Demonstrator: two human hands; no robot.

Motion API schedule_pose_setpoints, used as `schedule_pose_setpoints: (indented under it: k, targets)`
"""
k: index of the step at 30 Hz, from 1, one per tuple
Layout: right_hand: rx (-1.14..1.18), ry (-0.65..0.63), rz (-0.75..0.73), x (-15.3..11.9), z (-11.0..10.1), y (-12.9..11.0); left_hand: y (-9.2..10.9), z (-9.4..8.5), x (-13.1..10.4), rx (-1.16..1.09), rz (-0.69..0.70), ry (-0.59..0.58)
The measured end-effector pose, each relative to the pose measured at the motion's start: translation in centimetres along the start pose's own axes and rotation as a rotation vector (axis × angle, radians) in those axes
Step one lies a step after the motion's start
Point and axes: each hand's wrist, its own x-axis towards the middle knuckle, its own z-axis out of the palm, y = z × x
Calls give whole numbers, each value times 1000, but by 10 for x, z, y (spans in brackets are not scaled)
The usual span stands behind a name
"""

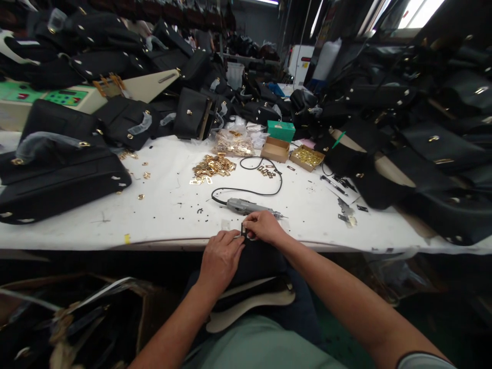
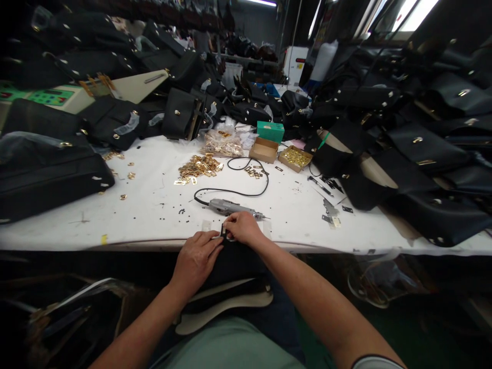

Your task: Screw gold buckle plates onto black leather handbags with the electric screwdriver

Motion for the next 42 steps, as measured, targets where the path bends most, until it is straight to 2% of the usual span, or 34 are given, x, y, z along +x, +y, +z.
schedule_pose_setpoints:
  k: [4,8,15,21,23,35,42]
  targets:
    - [-172,69,-104,-1,-1,-3,-5,-3,7,39,60,-68]
    - [-282,110,-165,0,0,-5,-8,-3,8,54,99,-67]
    - [-316,181,-216,3,4,1,-12,-2,8,25,129,-61]
    - [-304,24,-321,-8,-5,3,-12,-11,11,22,113,-132]
    - [-306,6,-336,-11,-7,3,-12,-13,13,4,112,-140]
    - [-357,38,-198,-6,-1,-5,-17,-19,26,29,158,-231]
    - [-333,33,-171,-6,0,-5,-17,-14,20,-21,173,-152]
